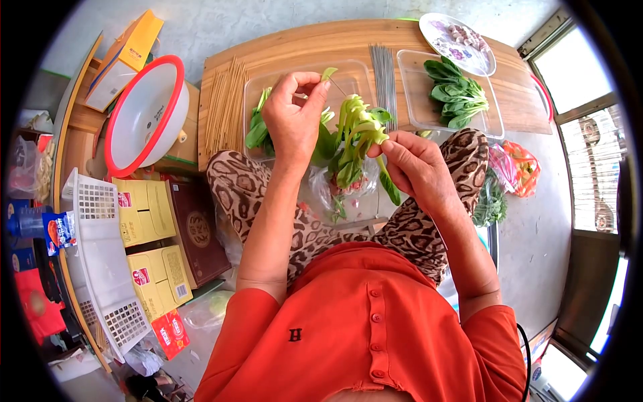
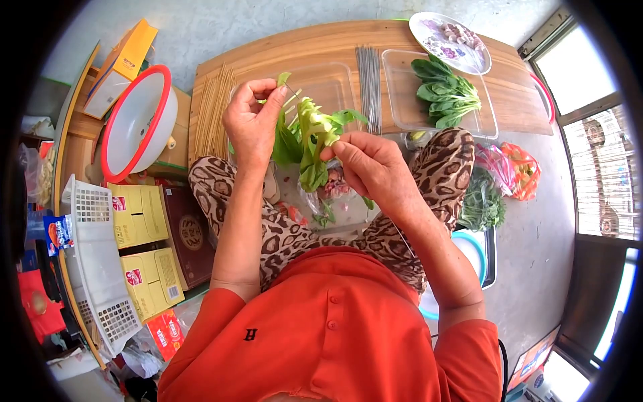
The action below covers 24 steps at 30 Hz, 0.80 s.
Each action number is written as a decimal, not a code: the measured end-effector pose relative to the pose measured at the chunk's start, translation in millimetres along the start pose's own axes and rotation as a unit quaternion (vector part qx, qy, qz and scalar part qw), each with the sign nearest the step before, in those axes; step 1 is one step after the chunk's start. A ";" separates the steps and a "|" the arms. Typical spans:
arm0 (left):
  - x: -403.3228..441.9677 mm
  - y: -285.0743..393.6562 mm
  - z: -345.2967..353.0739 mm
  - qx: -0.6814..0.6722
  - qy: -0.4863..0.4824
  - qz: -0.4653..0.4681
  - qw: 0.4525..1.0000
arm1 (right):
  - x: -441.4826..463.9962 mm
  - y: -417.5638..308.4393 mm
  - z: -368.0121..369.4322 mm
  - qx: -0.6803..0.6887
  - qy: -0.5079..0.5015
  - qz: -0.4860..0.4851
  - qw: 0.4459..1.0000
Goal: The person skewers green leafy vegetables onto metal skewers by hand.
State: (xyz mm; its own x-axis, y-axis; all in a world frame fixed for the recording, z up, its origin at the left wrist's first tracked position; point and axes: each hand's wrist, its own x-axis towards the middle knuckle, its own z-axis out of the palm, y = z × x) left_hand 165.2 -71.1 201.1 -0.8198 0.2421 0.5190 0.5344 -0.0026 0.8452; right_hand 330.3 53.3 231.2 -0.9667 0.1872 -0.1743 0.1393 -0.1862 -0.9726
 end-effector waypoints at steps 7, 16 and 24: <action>-6.3 7.1 4.9 0.061 0.003 0.079 0.995 | 2.6 -0.8 1.0 0.005 0.009 -0.005 1.000; -1.5 -14.5 -1.3 -0.027 -0.104 0.020 0.994 | 5.2 3.8 -16.1 0.037 0.020 -0.005 0.999; 44.3 -107.4 -30.7 0.054 -0.089 -0.153 0.983 | -1.8 18.7 -44.9 0.033 0.068 -0.005 0.997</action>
State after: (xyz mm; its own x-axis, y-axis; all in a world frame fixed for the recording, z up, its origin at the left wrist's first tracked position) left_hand 65.2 -89.9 137.2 -0.9019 0.3805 0.2042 0.2951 0.1978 0.9348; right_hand 344.4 92.7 206.5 -0.9296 0.3172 -0.1875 0.1108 -0.2449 -0.9632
